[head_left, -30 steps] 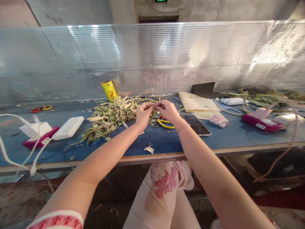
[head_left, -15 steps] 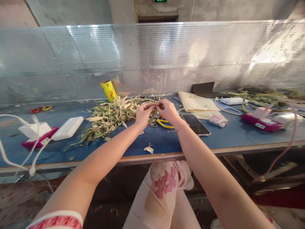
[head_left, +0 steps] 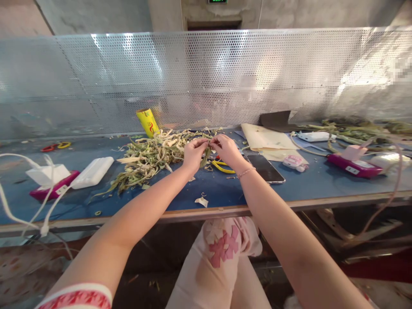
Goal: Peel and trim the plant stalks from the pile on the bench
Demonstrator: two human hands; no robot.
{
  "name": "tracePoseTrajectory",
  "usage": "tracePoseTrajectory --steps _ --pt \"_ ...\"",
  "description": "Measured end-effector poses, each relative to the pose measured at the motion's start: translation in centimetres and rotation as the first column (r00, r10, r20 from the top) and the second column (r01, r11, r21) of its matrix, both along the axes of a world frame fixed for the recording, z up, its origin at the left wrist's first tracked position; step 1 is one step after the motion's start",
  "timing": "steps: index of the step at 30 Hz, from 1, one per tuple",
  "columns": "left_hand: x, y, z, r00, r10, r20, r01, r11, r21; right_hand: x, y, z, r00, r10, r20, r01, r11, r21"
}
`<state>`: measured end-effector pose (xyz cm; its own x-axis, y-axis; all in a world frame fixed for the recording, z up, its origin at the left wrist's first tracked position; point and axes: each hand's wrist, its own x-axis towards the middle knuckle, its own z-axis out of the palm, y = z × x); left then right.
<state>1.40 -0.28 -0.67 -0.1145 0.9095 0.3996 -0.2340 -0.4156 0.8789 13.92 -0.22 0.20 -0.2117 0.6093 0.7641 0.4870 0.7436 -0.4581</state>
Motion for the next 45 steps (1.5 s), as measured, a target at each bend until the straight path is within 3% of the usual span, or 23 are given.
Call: tracePoseTrajectory --steps 23,45 --pt "0.27 -0.28 0.11 1.000 0.005 0.011 -0.005 1.000 0.009 -0.04 -0.08 -0.02 0.996 -0.014 -0.089 0.009 0.999 -0.051" --pt "0.56 -0.35 0.14 0.999 0.012 0.051 -0.010 0.999 -0.051 -0.08 0.06 -0.01 0.998 -0.054 -0.033 0.054 0.998 -0.010"
